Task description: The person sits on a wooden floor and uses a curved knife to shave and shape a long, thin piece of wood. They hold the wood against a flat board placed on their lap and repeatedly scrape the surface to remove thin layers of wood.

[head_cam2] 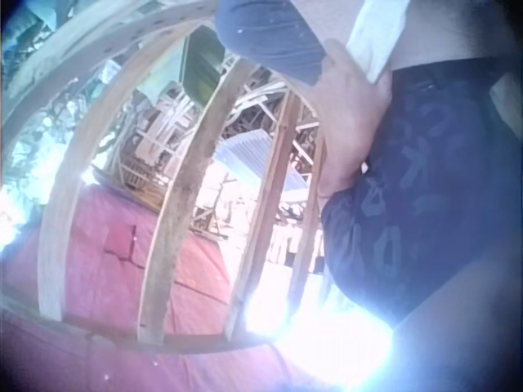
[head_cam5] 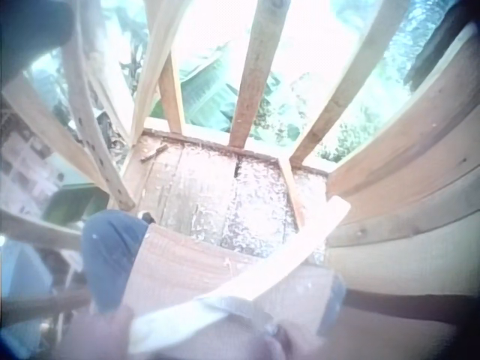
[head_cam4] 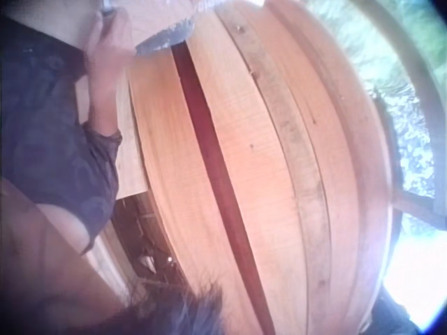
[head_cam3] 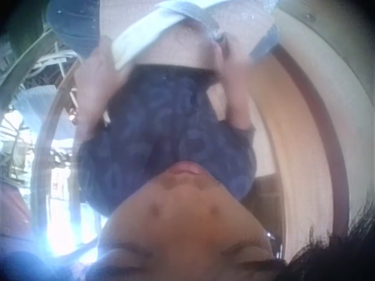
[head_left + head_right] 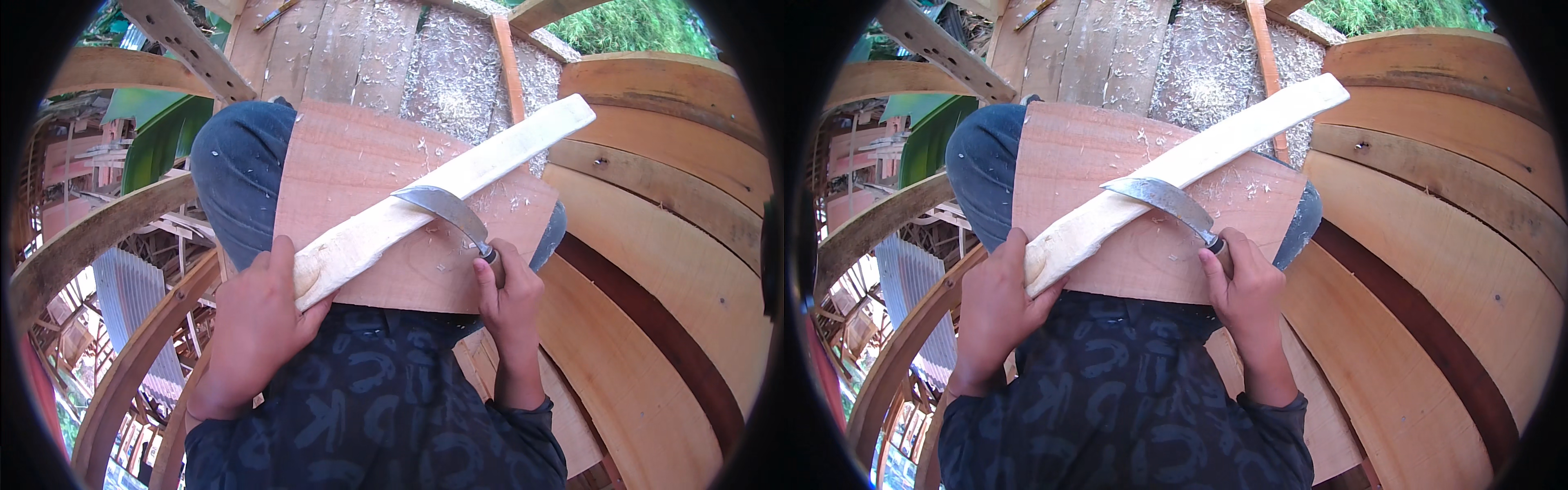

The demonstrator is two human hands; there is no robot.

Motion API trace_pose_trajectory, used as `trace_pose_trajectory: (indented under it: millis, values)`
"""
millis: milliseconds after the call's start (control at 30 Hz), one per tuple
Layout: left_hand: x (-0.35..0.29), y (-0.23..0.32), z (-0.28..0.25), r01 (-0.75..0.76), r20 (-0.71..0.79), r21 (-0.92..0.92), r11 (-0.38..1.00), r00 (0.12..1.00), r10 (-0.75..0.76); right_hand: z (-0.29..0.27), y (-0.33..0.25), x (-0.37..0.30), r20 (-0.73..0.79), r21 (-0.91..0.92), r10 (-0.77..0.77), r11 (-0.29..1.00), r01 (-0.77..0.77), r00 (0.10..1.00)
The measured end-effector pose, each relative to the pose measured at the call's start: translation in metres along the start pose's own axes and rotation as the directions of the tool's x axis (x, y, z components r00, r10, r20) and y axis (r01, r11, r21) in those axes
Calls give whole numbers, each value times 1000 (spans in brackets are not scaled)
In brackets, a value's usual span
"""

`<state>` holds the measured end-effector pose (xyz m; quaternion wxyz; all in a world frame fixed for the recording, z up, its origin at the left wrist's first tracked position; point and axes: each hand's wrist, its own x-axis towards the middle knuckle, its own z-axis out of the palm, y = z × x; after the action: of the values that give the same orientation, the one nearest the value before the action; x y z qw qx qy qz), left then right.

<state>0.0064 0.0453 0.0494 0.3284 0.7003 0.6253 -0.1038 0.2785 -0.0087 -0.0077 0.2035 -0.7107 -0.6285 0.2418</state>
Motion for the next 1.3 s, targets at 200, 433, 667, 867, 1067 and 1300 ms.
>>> trace_pose_trajectory:
  millis: [200, 433, 667, 867, 1067, 1300]
  values:
    - [3, 2, -1, -17, 25, -13, 1000, 1000, 17, -4, -6, -5, 109, -64, -72, 995, 79, 991]
    - [-1, 2, -1, -25, 13, 4, 1000, 1000, 25, -15, 31, 22, -103, -179, 259, 945, -274, 960]
    - [0, 4, -1, -48, 28, 51, 998, 999, 47, -5, -3, 4, 49, -50, 15, 999, -12, 999]
    - [0, 8, -1, -38, 21, 113, 993, 999, 36, -2, 29, 22, -84, -175, 117, 976, -130, 990]
    - [-1, 10, 1, -34, 9, 105, 994, 999, 33, -26, 21, 18, -35, -60, 260, 963, -262, 965]
    - [0, 10, -3, -42, 28, 135, 990, 999, 39, 0, 4, -1, 80, -47, -17, 999, 20, 997]
